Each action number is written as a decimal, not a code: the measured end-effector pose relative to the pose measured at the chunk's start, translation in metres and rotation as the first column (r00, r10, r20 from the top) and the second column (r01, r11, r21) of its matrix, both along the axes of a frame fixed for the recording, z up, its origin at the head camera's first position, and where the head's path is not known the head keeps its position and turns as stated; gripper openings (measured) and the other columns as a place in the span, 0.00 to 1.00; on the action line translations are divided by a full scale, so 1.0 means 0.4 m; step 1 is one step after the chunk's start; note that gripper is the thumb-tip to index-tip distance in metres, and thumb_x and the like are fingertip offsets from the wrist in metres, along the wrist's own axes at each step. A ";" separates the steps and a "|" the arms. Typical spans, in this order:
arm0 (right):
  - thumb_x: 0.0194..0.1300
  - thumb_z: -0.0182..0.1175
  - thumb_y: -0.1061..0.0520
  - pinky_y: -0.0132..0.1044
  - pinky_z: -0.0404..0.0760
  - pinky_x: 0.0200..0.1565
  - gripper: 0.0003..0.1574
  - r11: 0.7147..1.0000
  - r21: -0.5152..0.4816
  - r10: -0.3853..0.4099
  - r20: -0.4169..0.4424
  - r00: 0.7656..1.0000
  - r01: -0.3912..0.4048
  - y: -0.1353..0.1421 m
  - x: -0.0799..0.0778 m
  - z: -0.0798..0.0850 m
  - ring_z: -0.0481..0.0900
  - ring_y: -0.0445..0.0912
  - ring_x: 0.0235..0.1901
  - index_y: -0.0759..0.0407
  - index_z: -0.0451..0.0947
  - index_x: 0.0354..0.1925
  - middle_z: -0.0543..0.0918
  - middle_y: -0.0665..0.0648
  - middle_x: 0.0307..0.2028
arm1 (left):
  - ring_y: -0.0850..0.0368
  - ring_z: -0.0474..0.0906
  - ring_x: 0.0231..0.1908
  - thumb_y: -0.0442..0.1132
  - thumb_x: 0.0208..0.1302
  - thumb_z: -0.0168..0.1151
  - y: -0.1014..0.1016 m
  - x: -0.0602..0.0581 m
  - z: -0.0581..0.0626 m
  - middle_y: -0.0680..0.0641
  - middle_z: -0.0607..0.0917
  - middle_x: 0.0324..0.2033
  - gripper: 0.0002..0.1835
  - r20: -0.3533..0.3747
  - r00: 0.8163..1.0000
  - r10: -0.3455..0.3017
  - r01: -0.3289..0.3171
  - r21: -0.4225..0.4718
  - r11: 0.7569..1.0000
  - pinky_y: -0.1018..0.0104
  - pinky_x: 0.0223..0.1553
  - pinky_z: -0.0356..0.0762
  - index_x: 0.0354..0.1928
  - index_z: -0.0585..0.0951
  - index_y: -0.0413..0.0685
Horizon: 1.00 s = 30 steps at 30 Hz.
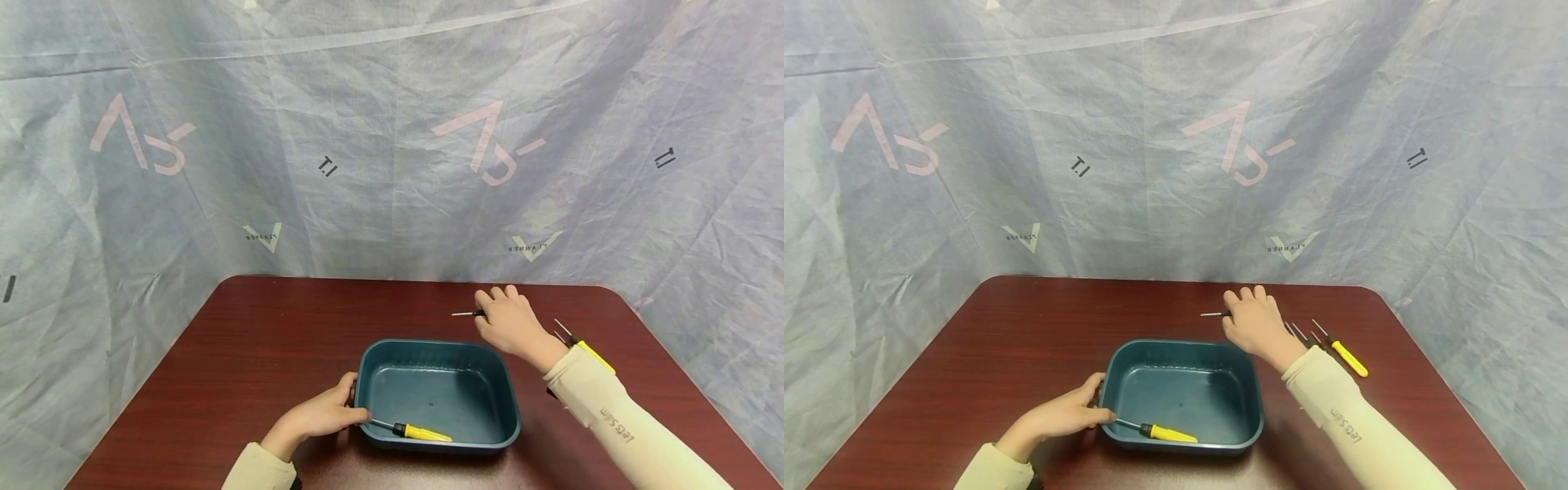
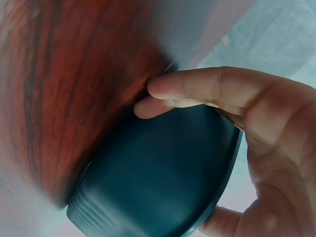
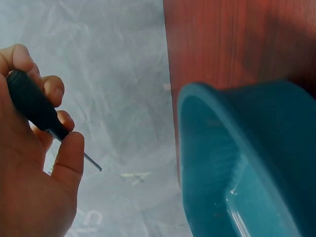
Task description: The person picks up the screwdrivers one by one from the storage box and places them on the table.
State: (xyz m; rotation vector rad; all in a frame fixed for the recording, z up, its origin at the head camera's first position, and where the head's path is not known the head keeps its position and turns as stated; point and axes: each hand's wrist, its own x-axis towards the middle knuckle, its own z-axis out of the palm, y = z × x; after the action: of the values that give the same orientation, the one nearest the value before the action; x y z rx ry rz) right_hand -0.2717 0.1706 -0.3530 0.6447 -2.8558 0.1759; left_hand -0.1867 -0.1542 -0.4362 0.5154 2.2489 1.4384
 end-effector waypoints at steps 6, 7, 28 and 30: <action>0.63 0.46 0.56 0.43 0.59 0.31 0.05 0.998 -0.028 -0.052 0.016 0.999 0.052 0.027 -0.013 0.005 0.59 0.54 0.33 0.55 0.68 0.35 0.69 0.56 0.31 | 0.56 0.73 0.36 0.39 0.51 0.60 0.000 0.001 0.000 0.42 0.77 0.41 0.34 0.007 1.000 -0.001 0.001 0.005 1.000 0.65 0.32 0.69 0.57 0.58 0.33; 0.63 0.46 0.56 0.43 0.59 0.31 0.05 0.998 -0.032 -0.059 0.017 0.998 0.059 0.032 -0.015 0.007 0.60 0.54 0.33 0.55 0.68 0.35 0.69 0.56 0.32 | 0.56 0.73 0.36 0.39 0.51 0.60 0.000 0.001 0.000 0.42 0.77 0.41 0.34 0.007 1.000 -0.001 0.001 0.007 1.000 0.65 0.32 0.69 0.57 0.58 0.32; 0.63 0.41 0.55 0.53 0.62 0.34 0.14 0.976 -0.120 -0.171 0.111 0.979 0.184 0.149 -0.044 0.023 0.60 0.63 0.40 0.63 0.65 0.43 0.70 0.68 0.42 | 0.56 0.73 0.35 0.40 0.52 0.60 0.000 0.002 0.007 0.41 0.77 0.42 0.34 0.005 1.000 -0.002 0.002 0.003 1.000 0.64 0.29 0.69 0.58 0.58 0.32; 0.63 0.40 0.55 0.54 0.61 0.35 0.15 0.971 -0.127 -0.187 0.129 0.974 0.204 0.163 -0.048 0.019 0.59 0.64 0.41 0.63 0.65 0.43 0.69 0.69 0.43 | 0.56 0.73 0.36 0.40 0.52 0.60 -0.001 0.001 0.008 0.41 0.77 0.42 0.35 0.003 1.000 -0.001 0.001 0.005 1.000 0.65 0.30 0.69 0.58 0.58 0.32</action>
State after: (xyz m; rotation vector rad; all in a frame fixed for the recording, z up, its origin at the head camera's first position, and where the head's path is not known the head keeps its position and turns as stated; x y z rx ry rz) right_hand -0.2909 0.2358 -0.3453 0.3325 -2.9615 0.3891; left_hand -0.1862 -0.1545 -0.4331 0.5157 2.2428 1.4436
